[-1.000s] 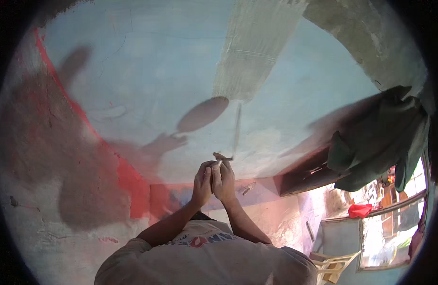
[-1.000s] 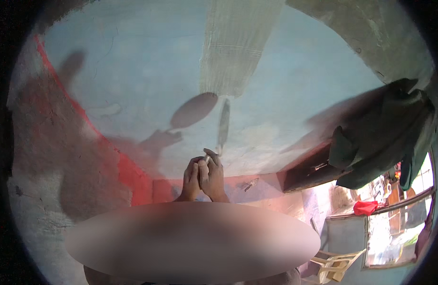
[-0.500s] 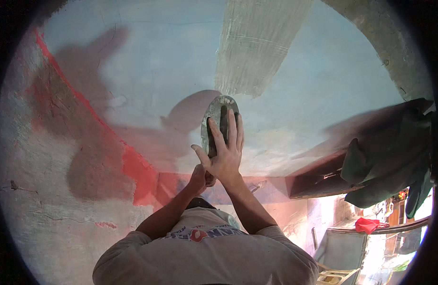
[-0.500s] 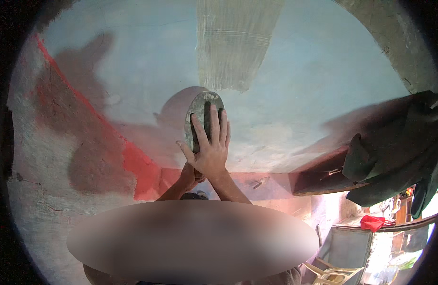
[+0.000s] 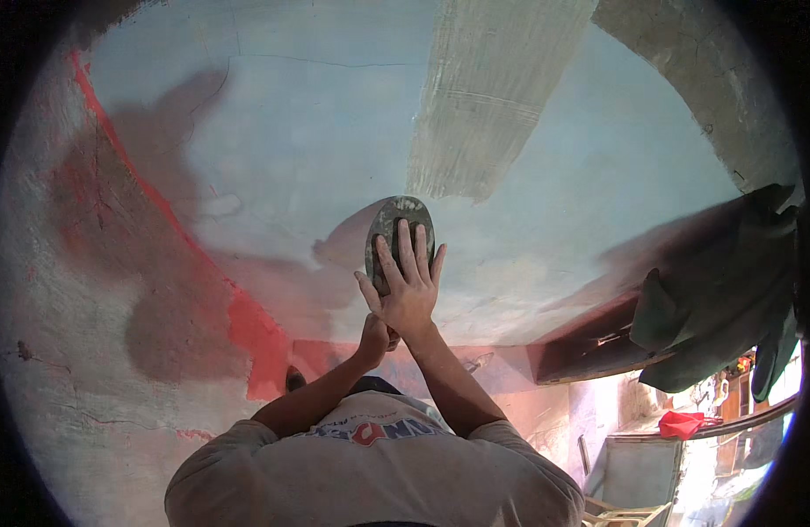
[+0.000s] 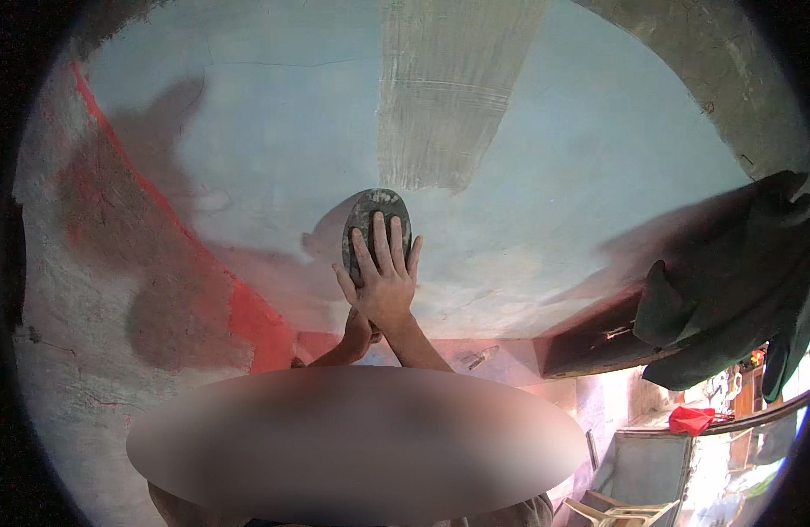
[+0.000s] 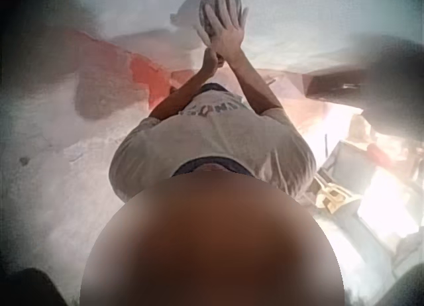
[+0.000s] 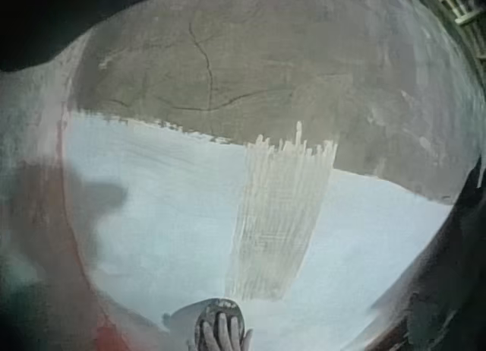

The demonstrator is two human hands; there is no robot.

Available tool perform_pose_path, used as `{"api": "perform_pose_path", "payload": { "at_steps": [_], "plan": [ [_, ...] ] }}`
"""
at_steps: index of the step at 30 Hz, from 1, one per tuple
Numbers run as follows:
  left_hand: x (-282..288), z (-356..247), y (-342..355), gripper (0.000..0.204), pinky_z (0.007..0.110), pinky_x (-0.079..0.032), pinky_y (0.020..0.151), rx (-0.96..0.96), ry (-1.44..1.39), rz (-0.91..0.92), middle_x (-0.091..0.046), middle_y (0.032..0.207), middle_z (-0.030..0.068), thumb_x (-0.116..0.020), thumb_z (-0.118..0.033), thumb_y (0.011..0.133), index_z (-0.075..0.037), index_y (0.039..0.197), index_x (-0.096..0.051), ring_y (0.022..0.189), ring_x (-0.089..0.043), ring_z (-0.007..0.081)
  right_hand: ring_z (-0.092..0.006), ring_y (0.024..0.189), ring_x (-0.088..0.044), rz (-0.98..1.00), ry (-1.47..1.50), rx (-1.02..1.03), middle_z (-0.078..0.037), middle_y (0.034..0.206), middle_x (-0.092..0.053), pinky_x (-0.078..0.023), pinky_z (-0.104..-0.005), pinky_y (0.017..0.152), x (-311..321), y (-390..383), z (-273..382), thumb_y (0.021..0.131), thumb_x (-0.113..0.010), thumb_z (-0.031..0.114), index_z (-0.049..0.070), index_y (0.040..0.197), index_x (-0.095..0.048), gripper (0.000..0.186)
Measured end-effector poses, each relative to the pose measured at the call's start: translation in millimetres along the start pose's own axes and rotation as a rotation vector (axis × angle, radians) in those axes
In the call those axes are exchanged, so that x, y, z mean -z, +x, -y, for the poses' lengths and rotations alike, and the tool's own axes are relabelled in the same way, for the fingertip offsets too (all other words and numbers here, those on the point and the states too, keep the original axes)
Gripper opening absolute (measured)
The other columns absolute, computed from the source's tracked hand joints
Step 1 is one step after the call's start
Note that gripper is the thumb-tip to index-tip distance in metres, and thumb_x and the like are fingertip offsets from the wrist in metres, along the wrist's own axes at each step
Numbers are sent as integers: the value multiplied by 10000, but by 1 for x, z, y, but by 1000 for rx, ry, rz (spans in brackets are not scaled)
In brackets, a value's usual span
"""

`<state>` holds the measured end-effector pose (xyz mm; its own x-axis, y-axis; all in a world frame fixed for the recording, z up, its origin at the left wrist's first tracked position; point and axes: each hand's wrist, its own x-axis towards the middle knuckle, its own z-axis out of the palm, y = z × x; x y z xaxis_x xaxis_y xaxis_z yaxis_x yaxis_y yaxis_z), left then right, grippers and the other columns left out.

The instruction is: The person applies plaster to a wall using a putty knife, smoothing the plaster onto the surface.

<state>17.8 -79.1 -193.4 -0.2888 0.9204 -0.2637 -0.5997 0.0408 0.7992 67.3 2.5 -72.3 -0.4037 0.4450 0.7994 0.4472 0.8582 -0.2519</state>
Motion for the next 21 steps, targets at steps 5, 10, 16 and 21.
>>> {"api": "perform_pose_path", "payload": {
  "at_steps": [5,10,16,21],
  "plan": [
    [-12,-13,-11,424,274,-195,396,-4,22,29,-357,558,-48,-358,-321,1108,-121,749,-464,414,-280,73,-418,1484,-396,-12,-41,3,-171,1550,-513,-136,-678,1219,2,4,1,849,-733,376,156,1352,-686,551],
    [-15,-21,-6,447,268,-221,400,-17,60,-39,-386,559,-37,-342,-319,1114,-100,756,-496,410,-322,81,-379,1474,-428,-25,-53,-6,-145,1533,-539,-146,-679,1217,3,9,3,828,-744,362,141,1328,-698,548],
    [-14,-39,26,524,271,-258,394,-235,80,106,-451,578,-30,-369,-468,1114,-89,800,-548,418,-363,80,-379,1463,-441,-123,-72,29,-145,1531,-541,-159,-649,1224,9,46,6,817,-762,355,132,1320,-698,554],
    [3,-5,6,479,259,-221,388,-18,44,120,-431,574,-40,-322,-462,1124,-100,916,-559,419,-336,66,-364,1463,-448,-1,-84,-6,-142,1536,-538,-166,-668,1214,-2,0,2,826,-757,357,141,1326,-698,548]
  ]
}}
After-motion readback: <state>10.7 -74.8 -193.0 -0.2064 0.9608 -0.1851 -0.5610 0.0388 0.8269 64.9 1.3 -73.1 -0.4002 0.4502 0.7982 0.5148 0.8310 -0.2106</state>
